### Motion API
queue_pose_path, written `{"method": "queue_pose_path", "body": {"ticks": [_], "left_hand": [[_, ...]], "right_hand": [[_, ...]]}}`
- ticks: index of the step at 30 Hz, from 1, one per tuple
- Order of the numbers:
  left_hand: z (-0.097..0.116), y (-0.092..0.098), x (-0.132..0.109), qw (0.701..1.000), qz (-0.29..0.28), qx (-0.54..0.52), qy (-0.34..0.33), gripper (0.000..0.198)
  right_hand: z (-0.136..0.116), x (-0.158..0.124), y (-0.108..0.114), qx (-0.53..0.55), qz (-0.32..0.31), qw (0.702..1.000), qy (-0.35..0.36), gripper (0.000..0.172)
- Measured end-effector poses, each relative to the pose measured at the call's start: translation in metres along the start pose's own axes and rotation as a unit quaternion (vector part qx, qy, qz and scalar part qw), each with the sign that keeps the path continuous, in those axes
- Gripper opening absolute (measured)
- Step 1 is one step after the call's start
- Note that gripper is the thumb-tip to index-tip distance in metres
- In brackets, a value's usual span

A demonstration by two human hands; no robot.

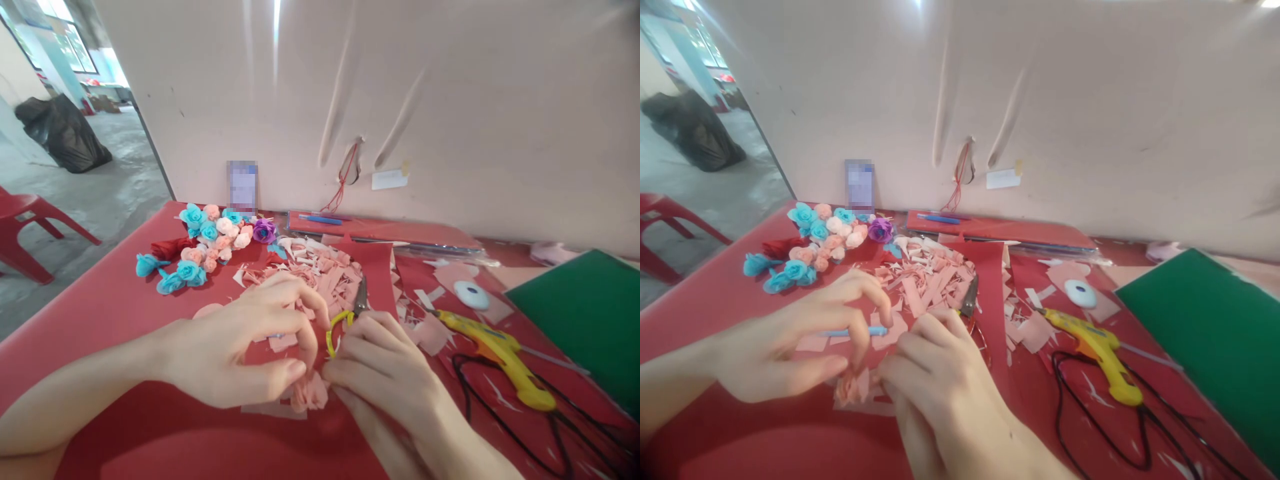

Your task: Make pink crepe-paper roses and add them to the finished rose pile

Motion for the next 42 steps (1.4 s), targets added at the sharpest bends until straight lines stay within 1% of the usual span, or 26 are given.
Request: {"method": "queue_pose_path", "body": {"ticks": [4, 8, 11, 15, 18, 22, 24, 31, 34, 36, 38, 40, 42], "left_hand": [[-0.003, -0.005, -0.003, 1.0, -0.022, -0.004, 0.007, 0.022], [-0.003, -0.007, -0.005, 0.999, -0.046, 0.018, 0.013, 0.02], [-0.002, -0.004, -0.005, 0.997, -0.043, 0.065, 0.024, 0.021], [0.0, -0.002, -0.005, 0.996, -0.038, 0.085, 0.015, 0.019], [-0.003, -0.004, -0.004, 0.996, -0.047, 0.069, 0.032, 0.015], [-0.013, -0.012, -0.005, 0.99, -0.093, 0.022, 0.102, 0.012], [-0.016, -0.014, -0.006, 0.987, -0.104, 0.006, 0.124, 0.012], [-0.017, -0.015, -0.008, 0.978, -0.131, -0.042, 0.157, 0.009], [-0.015, -0.015, -0.006, 0.973, -0.146, -0.068, 0.167, 0.007], [-0.014, -0.014, -0.005, 0.971, -0.144, -0.083, 0.174, 0.007], [-0.017, -0.012, -0.003, 0.969, -0.127, -0.096, 0.189, 0.007], [-0.021, -0.01, -0.002, 0.964, -0.114, -0.107, 0.216, 0.01], [-0.023, -0.012, -0.002, 0.958, -0.119, -0.124, 0.232, 0.012]], "right_hand": [[-0.002, 0.001, 0.0, -0.021, 0.022, 0.999, 0.018, 0.027], [0.0, -0.002, -0.004, -0.016, -0.005, 1.0, -0.002, 0.026], [0.002, -0.004, -0.006, -0.007, -0.014, 1.0, -0.016, 0.027], [0.004, -0.005, -0.007, 0.002, -0.007, 1.0, -0.014, 0.026], [0.007, -0.007, -0.009, 0.009, -0.017, 1.0, -0.024, 0.025], [0.011, -0.013, -0.017, 0.005, -0.072, 0.996, -0.056, 0.025], [0.012, -0.014, -0.019, 0.009, -0.085, 0.995, -0.06, 0.024], [0.015, -0.013, -0.023, 0.023, -0.107, 0.992, -0.064, 0.023], [0.016, -0.013, -0.022, 0.011, -0.107, 0.992, -0.062, 0.023], [0.013, -0.011, -0.02, 0.005, -0.1, 0.994, -0.044, 0.025], [0.009, -0.007, -0.015, 0.006, -0.082, 0.997, -0.014, 0.027], [0.005, -0.004, -0.008, 0.019, -0.049, 0.998, 0.018, 0.027], [0.004, -0.004, -0.005, 0.03, -0.035, 0.998, 0.034, 0.025]]}}
Point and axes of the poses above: each hand's wrist, its own x-axis towards the middle knuckle, its own y-axis out of the back of the hand, z = x × y, the point moved 7 cm from there along x, towards the middle knuckle, and after that the axes turned 15 degrees about z, right-handed, at the moved point
